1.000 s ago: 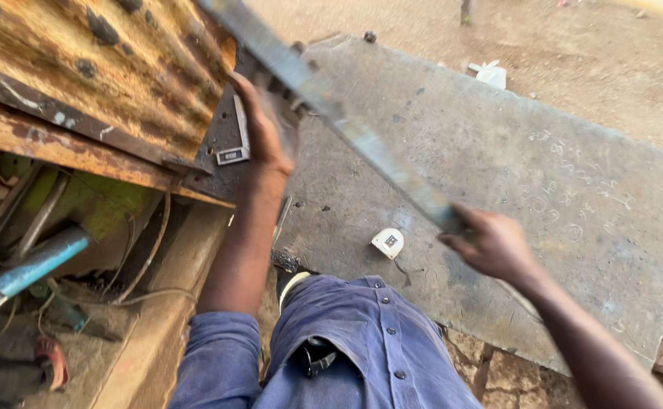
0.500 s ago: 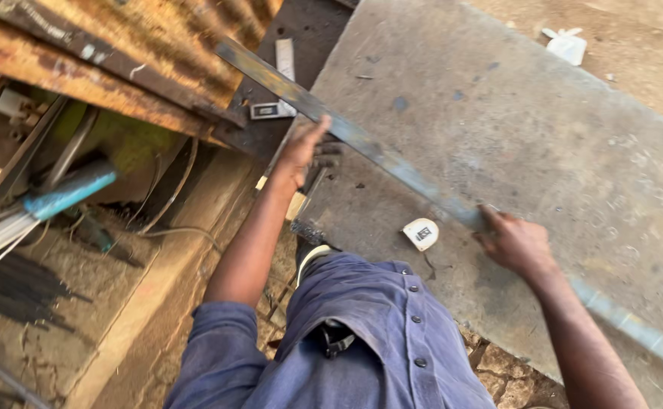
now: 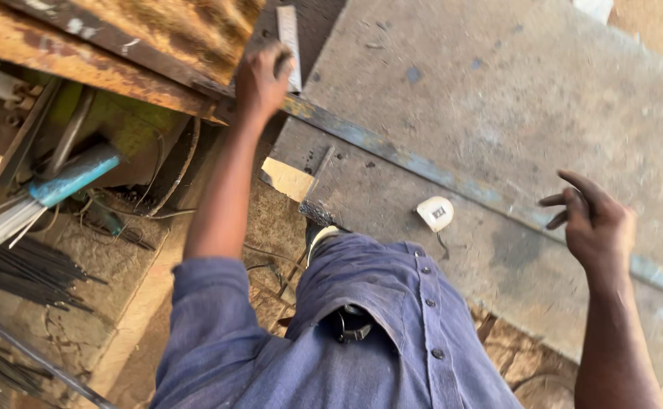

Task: The person uses a combination square, measuring tape, and a piece of chalk to measure and mark points along a long metal strip resting on a workbench.

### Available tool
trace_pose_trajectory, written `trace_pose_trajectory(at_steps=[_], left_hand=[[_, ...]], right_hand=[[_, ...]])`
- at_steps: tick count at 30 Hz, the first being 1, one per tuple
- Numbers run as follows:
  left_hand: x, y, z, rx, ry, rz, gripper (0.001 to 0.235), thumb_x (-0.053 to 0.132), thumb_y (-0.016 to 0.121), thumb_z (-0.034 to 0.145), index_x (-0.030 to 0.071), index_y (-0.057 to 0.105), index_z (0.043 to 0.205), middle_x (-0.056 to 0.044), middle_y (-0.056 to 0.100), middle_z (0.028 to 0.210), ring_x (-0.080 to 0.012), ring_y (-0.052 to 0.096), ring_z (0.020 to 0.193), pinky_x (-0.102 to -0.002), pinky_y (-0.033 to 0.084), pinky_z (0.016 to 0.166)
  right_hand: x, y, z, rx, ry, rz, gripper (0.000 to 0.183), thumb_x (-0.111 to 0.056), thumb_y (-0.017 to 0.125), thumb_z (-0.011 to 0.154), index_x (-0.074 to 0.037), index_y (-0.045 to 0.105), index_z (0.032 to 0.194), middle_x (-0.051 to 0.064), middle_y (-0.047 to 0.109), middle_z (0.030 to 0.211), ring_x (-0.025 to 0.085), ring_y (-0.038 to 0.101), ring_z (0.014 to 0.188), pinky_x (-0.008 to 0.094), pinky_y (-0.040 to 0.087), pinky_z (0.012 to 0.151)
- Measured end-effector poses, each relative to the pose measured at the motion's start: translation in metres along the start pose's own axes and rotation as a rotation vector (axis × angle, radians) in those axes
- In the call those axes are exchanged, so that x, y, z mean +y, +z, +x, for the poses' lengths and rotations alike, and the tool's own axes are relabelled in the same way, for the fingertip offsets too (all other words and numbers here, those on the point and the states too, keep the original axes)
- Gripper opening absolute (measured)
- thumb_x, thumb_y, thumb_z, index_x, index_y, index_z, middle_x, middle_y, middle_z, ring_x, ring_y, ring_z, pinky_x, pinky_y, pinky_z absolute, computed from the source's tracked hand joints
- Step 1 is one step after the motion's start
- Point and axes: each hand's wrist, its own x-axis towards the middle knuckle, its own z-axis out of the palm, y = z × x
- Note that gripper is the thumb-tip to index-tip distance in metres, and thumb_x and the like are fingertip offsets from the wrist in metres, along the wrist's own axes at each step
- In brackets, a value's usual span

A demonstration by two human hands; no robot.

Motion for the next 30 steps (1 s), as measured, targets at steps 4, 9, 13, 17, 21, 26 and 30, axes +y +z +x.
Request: trace_pose_trajectory(at_steps=[4, 9, 13, 17, 21, 26, 30], left_hand=[[-0.061, 0.045, 0.042, -0.154, 0.163, 0.166, 0.030, 0.024, 0.087, 0.085, 0.008, 0.076, 0.109, -0.019, 0.075, 0.112, -0.0367, 0.069, 0.105, -0.049, 0.056, 0.089], [-0.117, 0.082, 0.082, -0.682, -0.195, 0.431, 0.048, 0.032, 0.088, 0.073, 0.015, 0.077, 0.116, -0.020, 0.073, 0.122, -0.0387, 0.067, 0.115, -0.051, 0.053, 0.099], [-0.120, 0.092, 0.101, -0.840, -0.105, 0.601, 0.052, 0.036, 0.089, 0.072, 0.012, 0.078, 0.116, -0.021, 0.073, 0.121, -0.0395, 0.068, 0.115, -0.051, 0.053, 0.098], [-0.119, 0.087, 0.113, -0.930, -0.020, 0.714, 0.056, 0.040, 0.090, 0.070, 0.010, 0.078, 0.116, -0.023, 0.073, 0.121, -0.0402, 0.068, 0.115, -0.051, 0.054, 0.098], [-0.109, 0.090, 0.115, -0.970, 0.092, 0.792, 0.061, 0.044, 0.090, 0.069, 0.007, 0.078, 0.116, -0.025, 0.073, 0.120, -0.0410, 0.069, 0.114, -0.052, 0.054, 0.098], [-0.107, 0.064, 0.101, -0.753, 0.121, 0.765, 0.063, 0.049, 0.089, 0.071, 0.006, 0.079, 0.116, -0.027, 0.073, 0.119, -0.0431, 0.069, 0.112, -0.052, 0.055, 0.096], [-0.108, 0.051, 0.097, -0.699, 0.054, 0.634, 0.067, 0.053, 0.089, 0.072, 0.007, 0.077, 0.120, -0.027, 0.073, 0.118, -0.0446, 0.068, 0.110, -0.054, 0.055, 0.094]], right_hand=[[0.007, 0.041, -0.025, -0.107, 0.247, 0.081, 0.036, -0.006, 0.054, 0.106, -0.016, 0.068, 0.138, 0.006, 0.073, 0.082, 0.009, 0.056, 0.062, 0.030, 0.051, 0.057], [0.006, 0.109, -0.049, 0.061, -0.189, -0.512, 0.053, -0.007, 0.066, 0.089, -0.018, 0.067, 0.140, 0.009, 0.071, 0.131, 0.027, 0.071, 0.097, 0.041, 0.058, 0.073], [-0.013, 0.141, -0.060, -0.044, -0.031, -0.556, 0.072, -0.037, 0.080, 0.082, -0.023, 0.053, 0.147, 0.018, 0.056, 0.139, 0.036, 0.069, 0.099, 0.045, 0.059, 0.069], [-0.026, 0.157, -0.050, -0.131, 0.022, -0.541, 0.083, -0.039, 0.081, 0.080, -0.022, 0.044, 0.152, 0.018, 0.052, 0.137, 0.038, 0.064, 0.107, 0.046, 0.059, 0.070], [-0.025, 0.171, -0.050, -0.047, -0.006, -0.501, 0.077, -0.033, 0.080, 0.081, -0.019, 0.047, 0.149, 0.016, 0.055, 0.135, 0.035, 0.063, 0.113, 0.044, 0.060, 0.075], [-0.003, 0.182, -0.060, 0.094, 0.114, -0.087, 0.065, -0.026, 0.086, 0.079, -0.016, 0.055, 0.136, 0.012, 0.059, 0.126, 0.031, 0.065, 0.110, 0.043, 0.057, 0.084], [0.019, 0.188, -0.073, 0.226, 0.150, 0.710, 0.072, -0.010, 0.092, 0.071, -0.011, 0.052, 0.130, 0.012, 0.062, 0.118, 0.024, 0.065, 0.109, 0.037, 0.057, 0.086]])
